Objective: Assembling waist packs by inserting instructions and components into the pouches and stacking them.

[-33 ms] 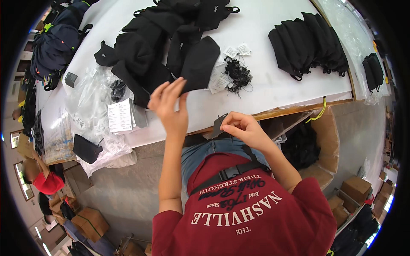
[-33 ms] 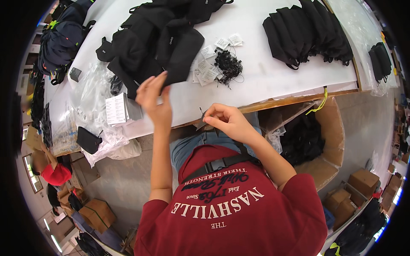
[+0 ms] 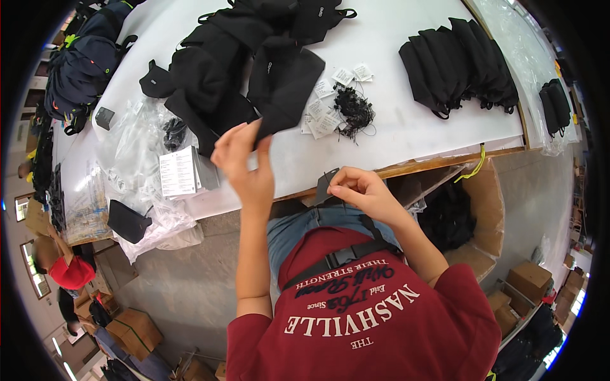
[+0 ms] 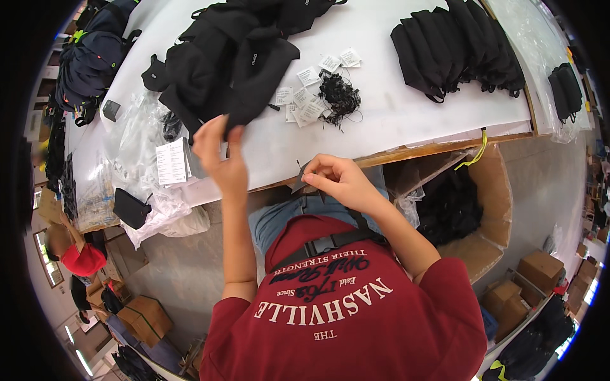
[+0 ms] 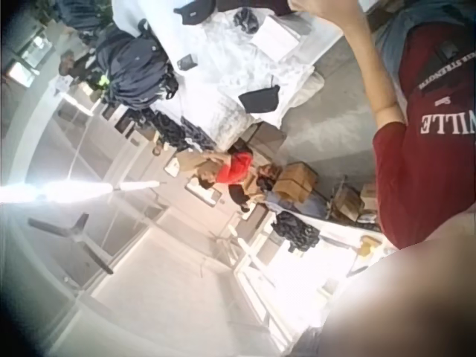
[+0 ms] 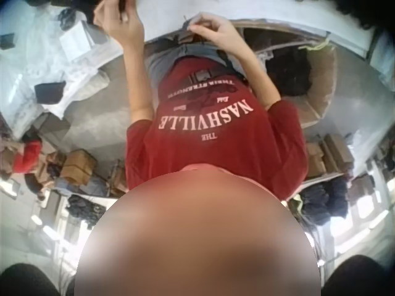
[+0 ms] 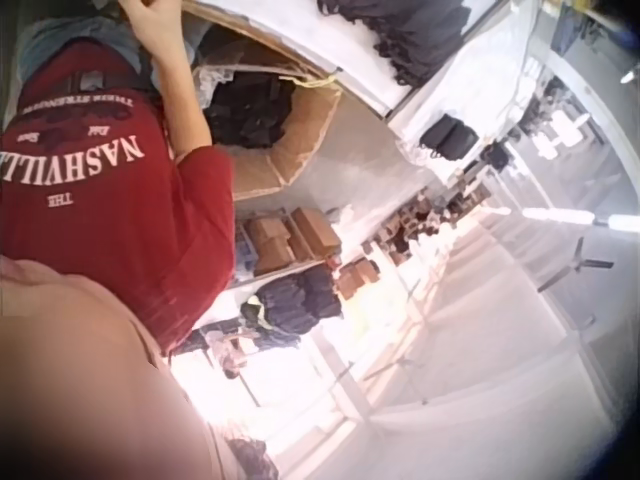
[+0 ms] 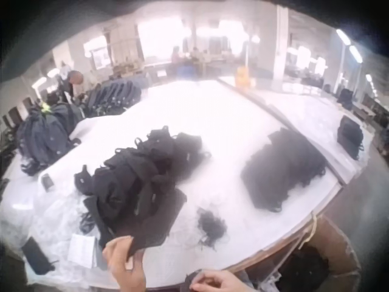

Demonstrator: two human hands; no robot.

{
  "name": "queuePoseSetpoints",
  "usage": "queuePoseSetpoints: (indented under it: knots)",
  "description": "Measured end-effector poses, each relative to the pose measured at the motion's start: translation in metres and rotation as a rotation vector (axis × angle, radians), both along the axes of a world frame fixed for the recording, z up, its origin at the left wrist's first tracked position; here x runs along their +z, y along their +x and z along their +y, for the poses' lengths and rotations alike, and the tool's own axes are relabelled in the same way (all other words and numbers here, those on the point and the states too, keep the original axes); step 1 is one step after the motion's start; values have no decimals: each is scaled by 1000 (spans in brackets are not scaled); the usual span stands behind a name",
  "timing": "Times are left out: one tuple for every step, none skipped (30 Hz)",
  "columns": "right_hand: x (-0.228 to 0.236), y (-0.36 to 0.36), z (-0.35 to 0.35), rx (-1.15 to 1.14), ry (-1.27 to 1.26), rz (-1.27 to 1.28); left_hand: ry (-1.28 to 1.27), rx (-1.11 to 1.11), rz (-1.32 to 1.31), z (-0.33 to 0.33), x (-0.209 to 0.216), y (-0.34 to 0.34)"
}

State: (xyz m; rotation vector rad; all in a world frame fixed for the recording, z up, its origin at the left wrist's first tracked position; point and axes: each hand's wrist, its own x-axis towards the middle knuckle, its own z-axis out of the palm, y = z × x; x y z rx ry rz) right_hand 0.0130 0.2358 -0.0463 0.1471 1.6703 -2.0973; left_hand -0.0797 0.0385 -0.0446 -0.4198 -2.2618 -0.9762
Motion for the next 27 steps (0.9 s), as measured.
queuePoseSetpoints:
  knots:
    - [-1,1,1,0,2,-3,134,6,-98,-5,15,4]
    - [-2,2,3,22,31,-20,405,-48,-163,-10,15,4]
    - [-2,1,4,53,55,-32,548,-118,-221,-10,30,2]
    - [-3,1,4,63,51,-30,691,-188,-276,-9,44,-1]
    - [-6,3,6,127,37,7,717,-176,-423,-13,45,-5]
    - [-8,4,9,194,22,44,742,-161,-570,-21,44,-9]
    - [-3,1,13,363,143,156,625,-147,-638,-28,33,-19]
    - [1,-1,14,370,140,157,258,-49,-694,-34,25,-22]
    - [6,-1,14,473,158,141,22,32,-474,-35,5,-23]
    - [7,-1,16,569,175,122,-212,103,-250,-27,-4,-24]
    - [5,1,16,556,156,104,-192,32,-250,-25,-9,-17]
    - [4,1,19,544,159,97,-163,-108,-248,-22,-12,-10]
    - [3,3,22,499,200,100,-109,-264,-405,-20,-16,0]
    - [1,5,24,456,240,102,-53,-418,-561,-18,-19,12]
    - [1,7,26,401,269,88,-149,-455,-629,-15,-18,26]
    - [0,7,27,402,268,83,-248,-493,-695,-11,-18,38]
    - [-2,7,30,380,415,119,-247,-493,-700,-8,-21,51]
    - [-3,7,30,357,561,153,-301,-517,-662,-6,-27,64]
    - [-11,7,28,301,654,218,-355,-539,-623,-4,-33,72]
    - [-14,7,25,305,651,215,-354,-536,-628,-3,-41,77]
    - [-16,4,21,248,765,217,-343,-480,-572,0,-47,79]
    - [-19,2,17,190,880,219,-332,-424,-515,1,-51,80]
    - [-24,1,13,169,876,243,-330,-422,-516,1,-53,81]
    - [-22,0,9,174,875,243,-240,-423,-527,1,-52,81]
    - [-19,-1,4,166,816,242,-150,-423,-536,2,-50,81]
    - [-17,-1,0,157,757,240,-149,-421,-537,2,-48,82]
    - [-17,-1,-4,158,734,261,-58,-315,-566,1,-45,84]
